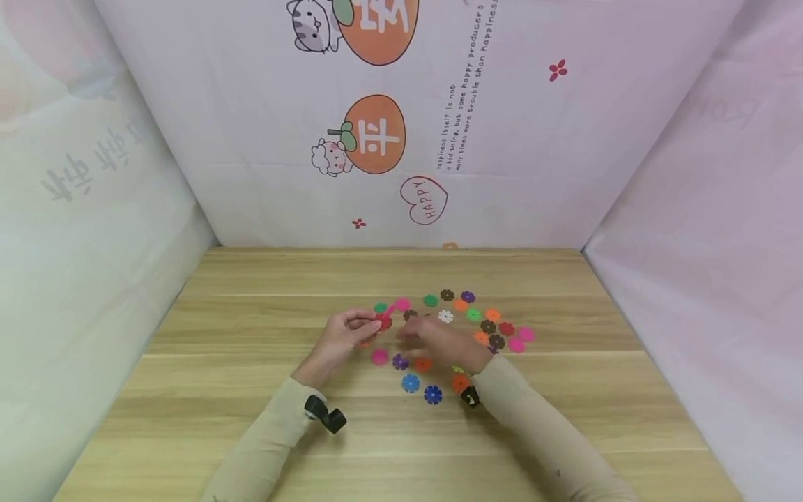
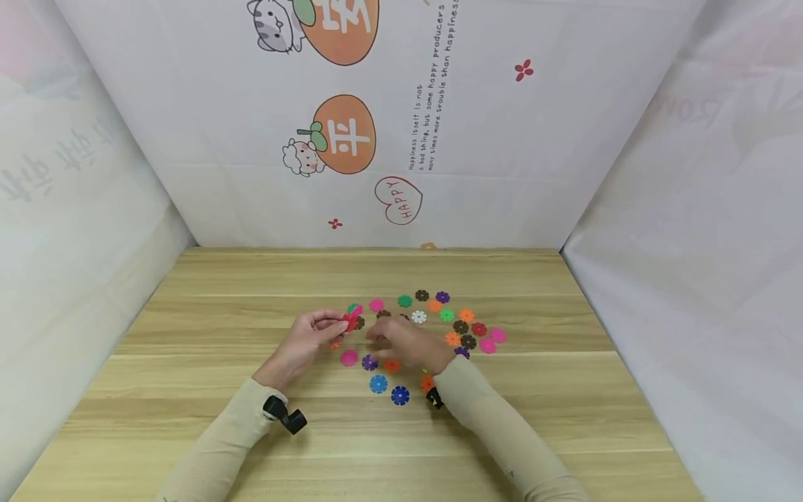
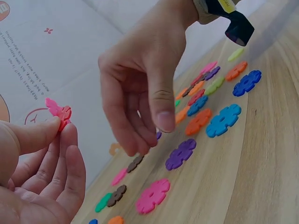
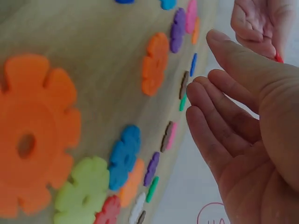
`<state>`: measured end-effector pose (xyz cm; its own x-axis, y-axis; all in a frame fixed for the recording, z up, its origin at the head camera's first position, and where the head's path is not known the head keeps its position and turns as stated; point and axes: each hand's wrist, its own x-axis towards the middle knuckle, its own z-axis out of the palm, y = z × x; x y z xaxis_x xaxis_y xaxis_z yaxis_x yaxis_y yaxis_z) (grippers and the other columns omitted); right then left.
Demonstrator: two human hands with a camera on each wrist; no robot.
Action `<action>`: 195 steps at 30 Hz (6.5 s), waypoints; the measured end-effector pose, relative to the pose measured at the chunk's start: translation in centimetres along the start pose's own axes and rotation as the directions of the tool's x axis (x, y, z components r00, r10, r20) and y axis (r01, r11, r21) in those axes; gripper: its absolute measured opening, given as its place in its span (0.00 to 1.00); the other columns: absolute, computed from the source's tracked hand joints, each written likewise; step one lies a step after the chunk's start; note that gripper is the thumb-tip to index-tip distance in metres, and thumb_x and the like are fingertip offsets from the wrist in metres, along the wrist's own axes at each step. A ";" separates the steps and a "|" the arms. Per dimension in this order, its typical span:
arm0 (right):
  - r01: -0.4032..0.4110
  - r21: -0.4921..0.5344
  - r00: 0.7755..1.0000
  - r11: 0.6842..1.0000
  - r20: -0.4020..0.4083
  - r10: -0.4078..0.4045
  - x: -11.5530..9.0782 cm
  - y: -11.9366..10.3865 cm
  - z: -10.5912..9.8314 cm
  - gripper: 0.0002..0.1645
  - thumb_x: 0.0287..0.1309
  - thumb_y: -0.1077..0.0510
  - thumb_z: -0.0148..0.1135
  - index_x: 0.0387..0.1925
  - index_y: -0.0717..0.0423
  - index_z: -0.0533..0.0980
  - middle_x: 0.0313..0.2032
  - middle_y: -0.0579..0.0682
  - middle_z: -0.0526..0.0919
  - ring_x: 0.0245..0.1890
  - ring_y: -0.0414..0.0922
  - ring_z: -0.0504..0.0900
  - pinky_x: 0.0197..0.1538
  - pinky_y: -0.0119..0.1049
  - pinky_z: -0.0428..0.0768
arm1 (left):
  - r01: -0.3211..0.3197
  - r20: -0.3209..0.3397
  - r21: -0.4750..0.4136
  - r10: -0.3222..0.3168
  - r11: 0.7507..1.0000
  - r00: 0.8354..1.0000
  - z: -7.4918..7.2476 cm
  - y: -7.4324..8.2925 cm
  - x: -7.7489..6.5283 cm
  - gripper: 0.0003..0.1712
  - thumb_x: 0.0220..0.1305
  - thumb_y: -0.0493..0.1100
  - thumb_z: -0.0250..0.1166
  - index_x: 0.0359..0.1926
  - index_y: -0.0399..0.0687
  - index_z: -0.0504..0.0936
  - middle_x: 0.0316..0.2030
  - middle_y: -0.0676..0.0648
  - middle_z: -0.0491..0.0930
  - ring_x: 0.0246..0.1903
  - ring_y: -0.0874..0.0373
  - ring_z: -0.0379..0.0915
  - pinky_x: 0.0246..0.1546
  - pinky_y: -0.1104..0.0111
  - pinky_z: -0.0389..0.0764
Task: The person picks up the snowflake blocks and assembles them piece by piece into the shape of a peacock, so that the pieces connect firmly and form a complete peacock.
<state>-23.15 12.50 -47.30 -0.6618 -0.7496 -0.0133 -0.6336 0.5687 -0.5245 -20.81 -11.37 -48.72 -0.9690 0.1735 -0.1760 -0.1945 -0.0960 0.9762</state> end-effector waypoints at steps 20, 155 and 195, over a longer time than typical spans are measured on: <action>-0.033 0.129 0.998 0.991 0.059 0.026 -0.2 -0.2 1.3 0.02 0.65 0.61 0.72 0.37 0.50 0.86 0.37 0.42 0.89 0.37 0.34 0.86 0.44 0.24 0.85 | -0.019 0.023 0.047 0.018 0.999 1.000 -0.3 -0.3 -0.3 0.12 0.72 0.37 0.69 0.53 0.39 0.83 0.44 0.50 0.89 0.45 0.60 0.85 0.55 0.63 0.87; 0.201 0.237 0.803 0.950 -0.595 -0.022 1.0 0.3 0.7 0.07 0.61 0.64 0.74 0.39 0.51 0.86 0.40 0.47 0.92 0.42 0.44 0.91 0.46 0.42 0.91 | 0.069 0.129 -0.102 -0.056 0.992 0.990 0.5 -0.4 -0.3 0.11 0.74 0.41 0.68 0.49 0.38 0.81 0.44 0.40 0.91 0.41 0.59 0.89 0.45 0.72 0.89; 0.097 -0.015 0.992 0.995 0.078 -0.096 -4.1 -0.7 1.7 0.15 0.65 0.56 0.74 0.51 0.56 0.88 0.45 0.47 0.85 0.43 0.37 0.81 0.47 0.25 0.84 | 0.036 0.064 -0.060 -0.032 0.998 0.997 -0.3 -0.5 0.3 0.13 0.72 0.40 0.69 0.51 0.34 0.85 0.46 0.36 0.91 0.48 0.47 0.91 0.54 0.59 0.89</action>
<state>-19.25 14.60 -48.36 -0.5647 -0.8248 -0.0298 -0.7009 0.4983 -0.5103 -21.01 -11.52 -49.33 -0.9504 0.2390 -0.1990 -0.2384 -0.1487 0.9597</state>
